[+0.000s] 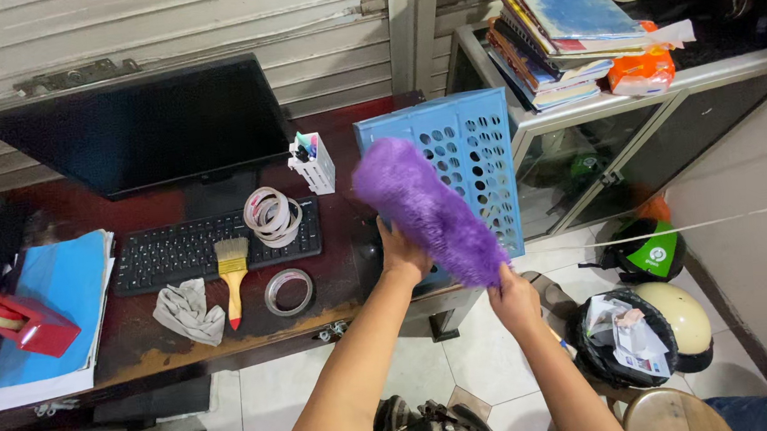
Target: The person cleans a blue plastic basket using a purple duster and a small brush. They wipe the basket's surfaces and then use the brush to clean the crevices and slots.
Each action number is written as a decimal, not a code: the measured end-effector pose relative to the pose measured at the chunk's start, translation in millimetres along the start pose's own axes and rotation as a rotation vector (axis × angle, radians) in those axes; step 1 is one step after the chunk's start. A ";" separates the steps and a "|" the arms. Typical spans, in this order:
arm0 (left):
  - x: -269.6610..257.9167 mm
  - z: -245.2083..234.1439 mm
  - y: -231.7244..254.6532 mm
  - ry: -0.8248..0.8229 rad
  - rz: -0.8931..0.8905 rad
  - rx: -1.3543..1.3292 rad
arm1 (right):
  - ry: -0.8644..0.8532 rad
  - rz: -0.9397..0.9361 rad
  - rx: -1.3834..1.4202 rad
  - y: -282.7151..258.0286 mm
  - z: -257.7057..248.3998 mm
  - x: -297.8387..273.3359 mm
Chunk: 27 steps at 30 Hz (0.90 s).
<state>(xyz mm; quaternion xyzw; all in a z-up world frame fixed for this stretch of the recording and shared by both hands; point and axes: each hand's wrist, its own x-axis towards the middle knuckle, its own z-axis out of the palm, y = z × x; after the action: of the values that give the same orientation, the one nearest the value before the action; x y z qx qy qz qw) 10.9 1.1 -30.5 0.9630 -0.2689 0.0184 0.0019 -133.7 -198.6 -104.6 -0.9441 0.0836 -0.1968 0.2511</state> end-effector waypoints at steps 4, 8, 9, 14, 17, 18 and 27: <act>-9.5 0.6 -2.7 0.148 -0.018 0.000 | 0.112 0.214 0.259 5.0 -5.7 2.5; -11.6 -10.3 -1.3 0.098 -0.010 0.013 | 0.082 0.167 0.174 7.4 1.3 -11.7; -11.8 -13.0 -1.6 0.059 0.003 0.022 | 0.040 0.130 0.093 9.1 2.6 -16.7; -7.8 -11.7 1.3 0.067 -0.025 0.064 | 0.106 0.286 0.240 27.1 8.6 -22.4; -9.9 -3.2 4.1 0.198 -0.032 0.019 | 0.205 0.313 0.360 31.8 12.6 -25.7; -8.7 -1.4 3.8 0.233 -0.026 0.016 | 0.238 0.296 0.366 31.2 13.8 -25.5; -23.7 -9.5 -21.3 0.349 0.149 -0.144 | 0.317 0.160 0.486 3.7 -26.6 18.2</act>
<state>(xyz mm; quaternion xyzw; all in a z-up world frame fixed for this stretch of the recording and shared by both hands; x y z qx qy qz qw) 1.3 31.8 -21.7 0.9200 -0.3356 0.1656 0.1161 -128.4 -218.1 -79.3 -0.8041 0.1464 -0.3355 0.4684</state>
